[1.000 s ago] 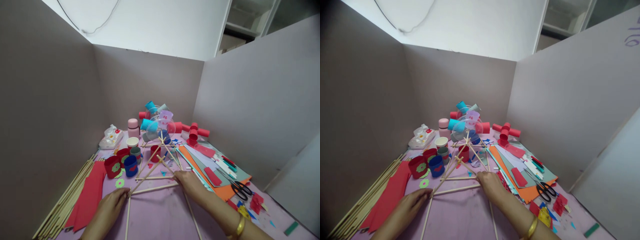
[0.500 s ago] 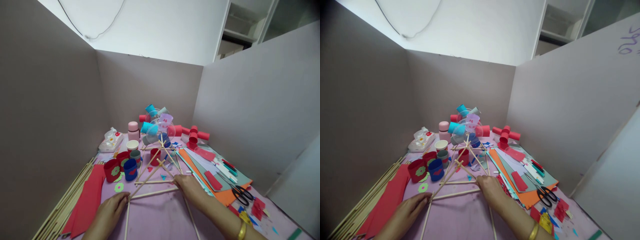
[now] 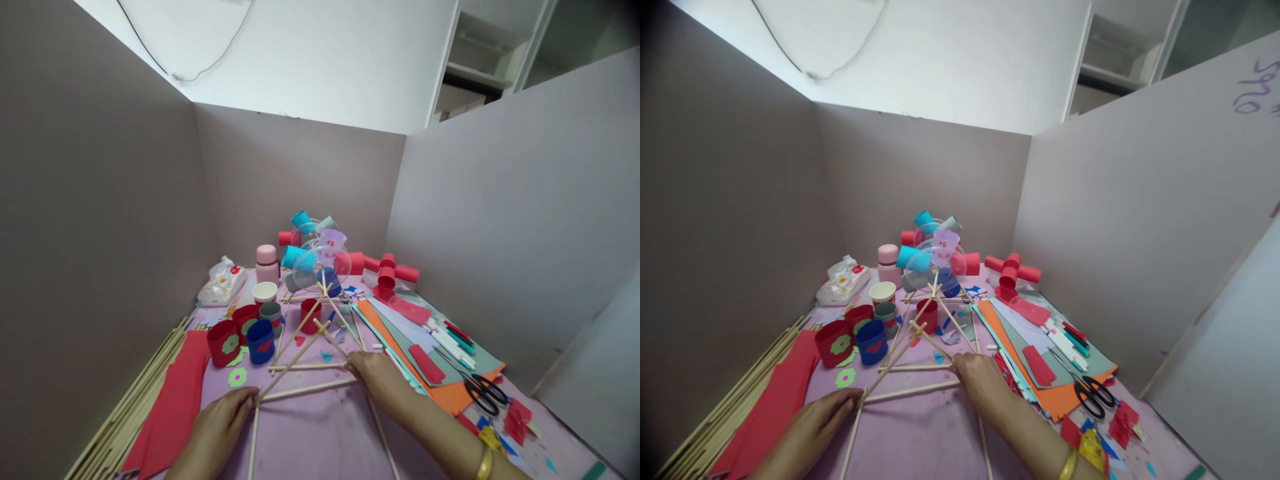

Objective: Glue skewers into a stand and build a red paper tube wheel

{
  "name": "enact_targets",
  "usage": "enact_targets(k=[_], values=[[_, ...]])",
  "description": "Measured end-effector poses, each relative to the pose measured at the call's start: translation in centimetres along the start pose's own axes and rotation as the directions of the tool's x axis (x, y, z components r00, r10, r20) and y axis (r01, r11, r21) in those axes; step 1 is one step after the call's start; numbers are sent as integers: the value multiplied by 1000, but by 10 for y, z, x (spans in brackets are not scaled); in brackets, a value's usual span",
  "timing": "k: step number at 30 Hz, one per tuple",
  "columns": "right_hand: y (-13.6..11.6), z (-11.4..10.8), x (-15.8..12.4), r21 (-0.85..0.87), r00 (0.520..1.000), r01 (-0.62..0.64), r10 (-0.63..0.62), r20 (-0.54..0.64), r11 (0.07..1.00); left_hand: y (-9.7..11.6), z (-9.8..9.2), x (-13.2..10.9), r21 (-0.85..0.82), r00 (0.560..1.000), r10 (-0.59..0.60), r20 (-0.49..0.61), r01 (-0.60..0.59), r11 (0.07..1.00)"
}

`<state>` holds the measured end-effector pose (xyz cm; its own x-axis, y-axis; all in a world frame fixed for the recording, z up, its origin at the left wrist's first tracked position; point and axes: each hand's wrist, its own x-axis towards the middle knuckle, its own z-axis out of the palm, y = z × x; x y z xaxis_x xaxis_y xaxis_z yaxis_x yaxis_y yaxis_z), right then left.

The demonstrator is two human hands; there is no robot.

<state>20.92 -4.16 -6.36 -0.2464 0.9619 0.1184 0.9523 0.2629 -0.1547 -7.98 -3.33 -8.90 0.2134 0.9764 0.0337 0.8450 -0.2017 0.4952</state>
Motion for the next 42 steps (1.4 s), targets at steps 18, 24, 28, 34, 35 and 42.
enact_targets(k=[18,24,28,34,35,42], values=[[0,-1,2,3,999,-9,8,32,1000,-9,5,0,-55,1000,-1,-17,0,999],[-3,-7,1,5,999,-23,23,36,1000,-11,7,1,-71,999,12,-48,-15,997],[-5,-11,0,4,999,-17,17,28,1000,-10,6,1,-62,997,12,-74,-17,998],[-7,-13,-1,-2,999,-22,22,41,1000,-6,2,0,-17,1000,2,-27,-3,1000],[-7,-13,-1,-2,999,-22,22,42,1000,-5,1,0,-13,1000,-4,-24,4,1000],[-7,-12,0,-9,999,-28,28,44,1000,-5,1,0,-8,1000,-4,9,4,1000]])
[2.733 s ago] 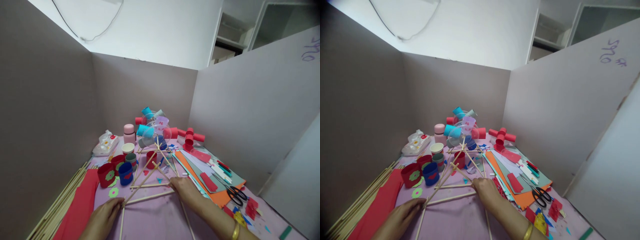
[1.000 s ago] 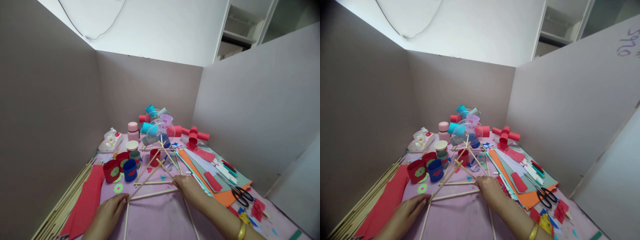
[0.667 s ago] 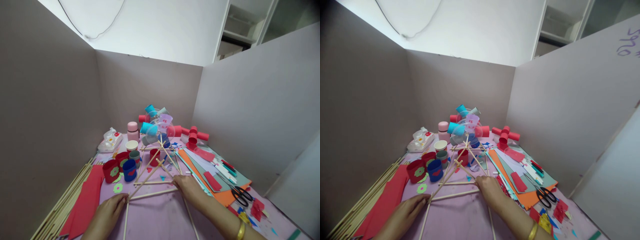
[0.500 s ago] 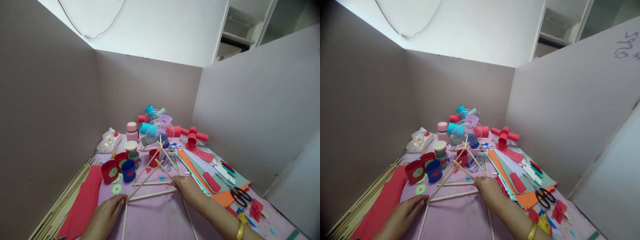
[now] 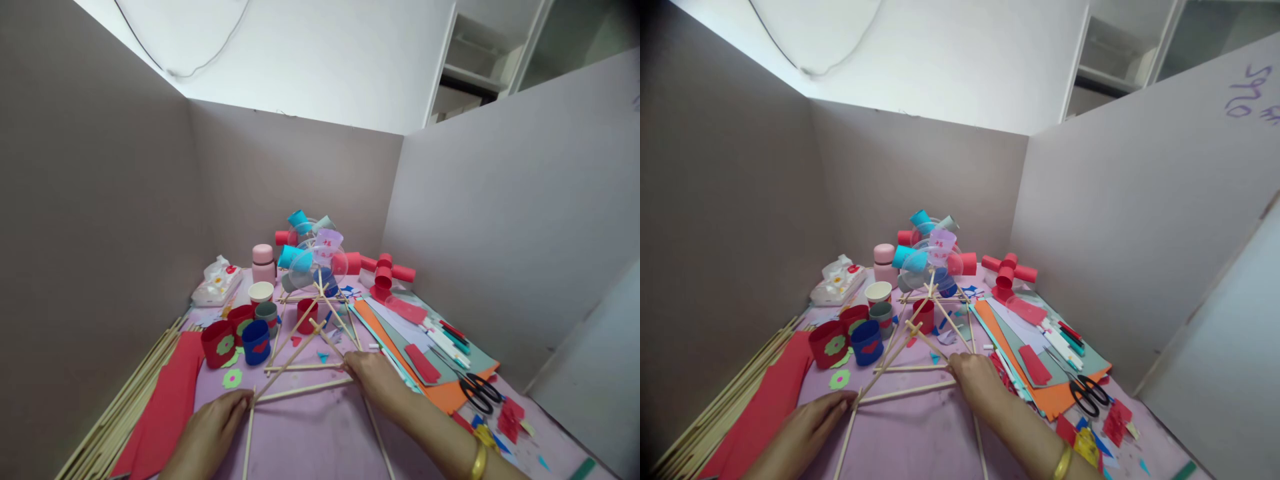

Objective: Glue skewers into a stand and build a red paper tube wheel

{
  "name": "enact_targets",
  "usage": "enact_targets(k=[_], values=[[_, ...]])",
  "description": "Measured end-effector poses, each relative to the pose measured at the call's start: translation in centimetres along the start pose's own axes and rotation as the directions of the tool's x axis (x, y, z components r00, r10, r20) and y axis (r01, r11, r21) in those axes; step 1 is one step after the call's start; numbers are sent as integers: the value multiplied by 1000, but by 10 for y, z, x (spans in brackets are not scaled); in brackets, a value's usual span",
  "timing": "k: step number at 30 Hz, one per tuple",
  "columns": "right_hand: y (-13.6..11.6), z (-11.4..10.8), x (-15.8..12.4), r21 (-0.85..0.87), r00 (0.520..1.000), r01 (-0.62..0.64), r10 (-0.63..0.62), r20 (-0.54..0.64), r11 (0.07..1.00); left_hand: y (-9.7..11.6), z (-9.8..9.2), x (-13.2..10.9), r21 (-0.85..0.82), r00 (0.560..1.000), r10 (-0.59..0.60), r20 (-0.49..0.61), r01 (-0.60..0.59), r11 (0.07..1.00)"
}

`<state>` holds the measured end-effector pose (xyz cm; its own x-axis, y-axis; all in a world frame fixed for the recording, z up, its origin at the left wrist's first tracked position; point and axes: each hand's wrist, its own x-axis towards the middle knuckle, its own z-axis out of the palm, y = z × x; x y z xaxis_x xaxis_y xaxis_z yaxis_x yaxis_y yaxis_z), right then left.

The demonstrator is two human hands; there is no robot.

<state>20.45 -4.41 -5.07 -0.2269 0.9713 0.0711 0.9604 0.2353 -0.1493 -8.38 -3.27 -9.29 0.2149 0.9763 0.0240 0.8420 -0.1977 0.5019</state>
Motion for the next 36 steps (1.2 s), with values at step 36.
enact_targets(k=[36], values=[[-2,-6,-1,-13,1000,-12,12,13,1000,1,2,1,-6,997,15,-82,-16,1000]])
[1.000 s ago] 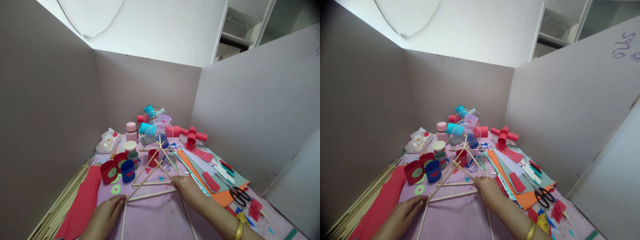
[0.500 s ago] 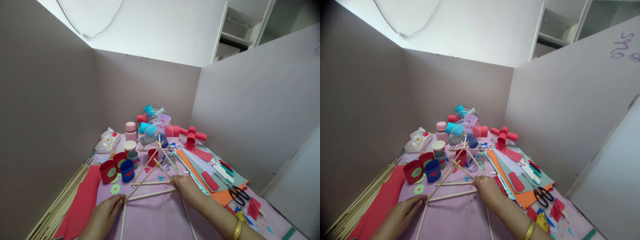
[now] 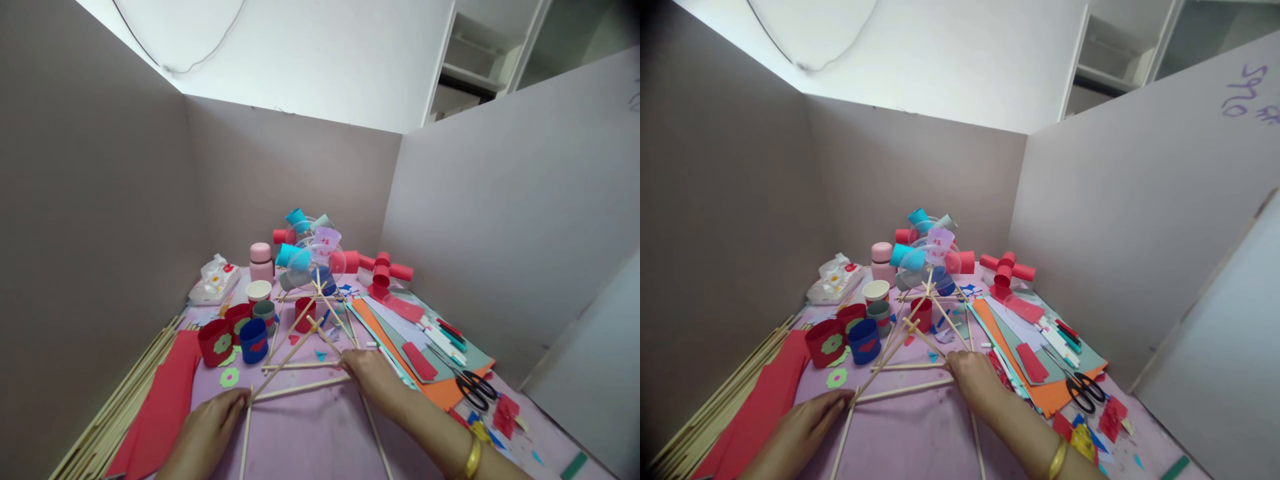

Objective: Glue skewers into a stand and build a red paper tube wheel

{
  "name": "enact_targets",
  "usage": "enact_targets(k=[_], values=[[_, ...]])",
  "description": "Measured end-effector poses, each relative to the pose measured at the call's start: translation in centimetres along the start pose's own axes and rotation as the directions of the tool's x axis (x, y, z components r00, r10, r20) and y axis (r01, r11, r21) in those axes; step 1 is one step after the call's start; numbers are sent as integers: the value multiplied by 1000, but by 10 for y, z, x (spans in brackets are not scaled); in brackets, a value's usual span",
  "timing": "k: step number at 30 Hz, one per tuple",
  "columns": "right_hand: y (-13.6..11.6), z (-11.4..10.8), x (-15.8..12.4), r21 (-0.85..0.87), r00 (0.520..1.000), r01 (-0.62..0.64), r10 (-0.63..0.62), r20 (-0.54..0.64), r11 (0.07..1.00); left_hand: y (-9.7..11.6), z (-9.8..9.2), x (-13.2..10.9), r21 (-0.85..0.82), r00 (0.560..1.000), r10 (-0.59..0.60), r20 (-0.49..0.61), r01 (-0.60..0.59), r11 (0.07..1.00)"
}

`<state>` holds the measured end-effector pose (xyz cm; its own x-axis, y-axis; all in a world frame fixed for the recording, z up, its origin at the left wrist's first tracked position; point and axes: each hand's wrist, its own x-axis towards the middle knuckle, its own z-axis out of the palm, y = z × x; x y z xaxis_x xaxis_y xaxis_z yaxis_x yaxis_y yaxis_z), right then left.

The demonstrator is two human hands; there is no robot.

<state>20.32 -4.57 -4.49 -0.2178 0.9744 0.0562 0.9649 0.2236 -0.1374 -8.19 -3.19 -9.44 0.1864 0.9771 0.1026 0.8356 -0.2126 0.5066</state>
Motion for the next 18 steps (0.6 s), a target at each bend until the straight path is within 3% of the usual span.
enact_targets(k=[18], values=[[4,9,3,-2,999,18,-18,-34,1000,1,2,0,18,997,-30,74,28,999]])
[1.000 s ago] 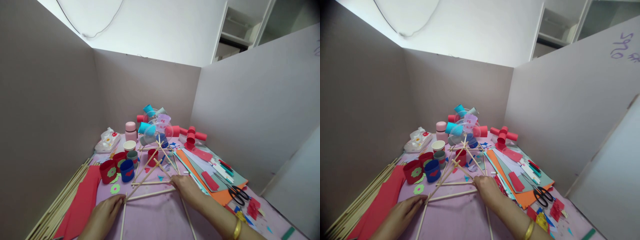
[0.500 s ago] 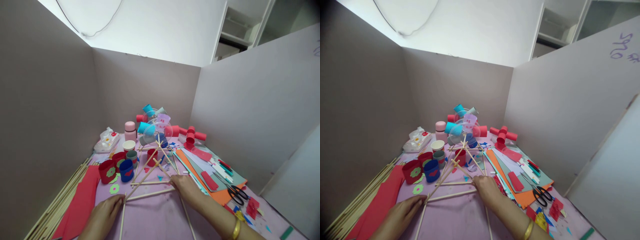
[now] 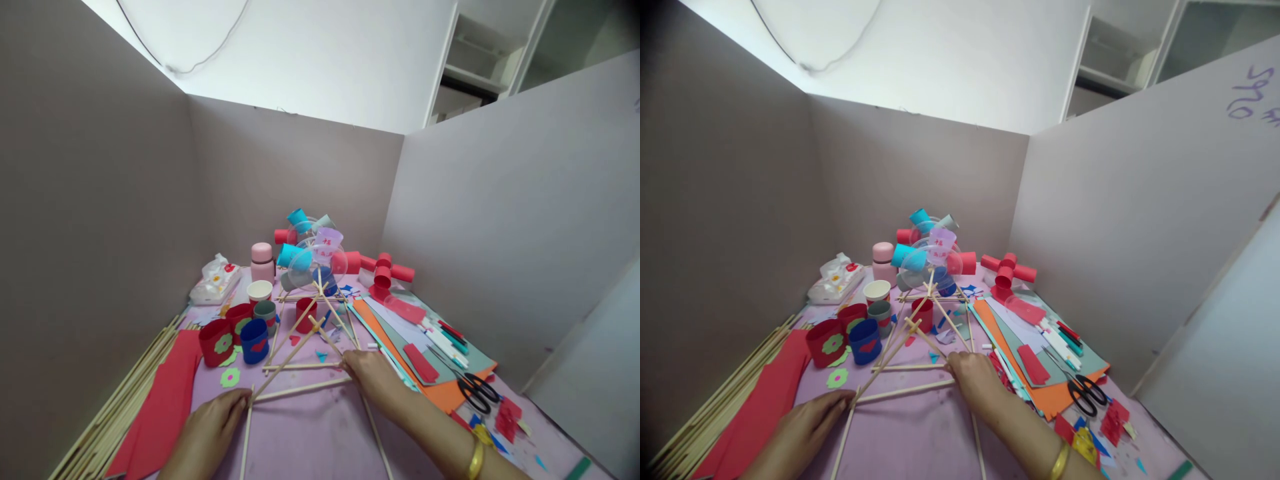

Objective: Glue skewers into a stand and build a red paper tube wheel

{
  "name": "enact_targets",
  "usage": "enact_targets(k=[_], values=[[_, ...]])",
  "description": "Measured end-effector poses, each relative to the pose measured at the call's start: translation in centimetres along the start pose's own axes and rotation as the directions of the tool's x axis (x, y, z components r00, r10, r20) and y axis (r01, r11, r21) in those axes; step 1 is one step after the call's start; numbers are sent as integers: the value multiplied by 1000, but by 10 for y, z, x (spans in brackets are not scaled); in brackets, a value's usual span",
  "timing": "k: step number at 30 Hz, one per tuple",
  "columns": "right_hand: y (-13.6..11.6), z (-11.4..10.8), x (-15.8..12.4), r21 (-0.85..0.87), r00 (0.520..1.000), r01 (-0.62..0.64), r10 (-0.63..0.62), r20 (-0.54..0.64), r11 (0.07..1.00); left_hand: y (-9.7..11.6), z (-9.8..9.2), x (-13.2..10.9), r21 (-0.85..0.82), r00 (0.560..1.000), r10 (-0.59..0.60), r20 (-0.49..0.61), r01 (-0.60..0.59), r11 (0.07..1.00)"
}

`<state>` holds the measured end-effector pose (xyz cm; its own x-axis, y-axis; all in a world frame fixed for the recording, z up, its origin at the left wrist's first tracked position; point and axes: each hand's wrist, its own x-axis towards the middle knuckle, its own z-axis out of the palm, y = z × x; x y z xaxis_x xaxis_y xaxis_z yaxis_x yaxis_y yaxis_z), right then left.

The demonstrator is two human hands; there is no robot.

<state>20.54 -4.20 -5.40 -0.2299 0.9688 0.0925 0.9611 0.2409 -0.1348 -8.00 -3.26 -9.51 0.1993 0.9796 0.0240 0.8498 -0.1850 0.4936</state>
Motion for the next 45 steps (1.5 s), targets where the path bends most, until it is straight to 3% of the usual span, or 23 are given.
enact_targets(k=[45], values=[[-1,0,0,26,1000,-4,3,4,1000,-4,2,0,-23,1000,-8,-10,8,1000]])
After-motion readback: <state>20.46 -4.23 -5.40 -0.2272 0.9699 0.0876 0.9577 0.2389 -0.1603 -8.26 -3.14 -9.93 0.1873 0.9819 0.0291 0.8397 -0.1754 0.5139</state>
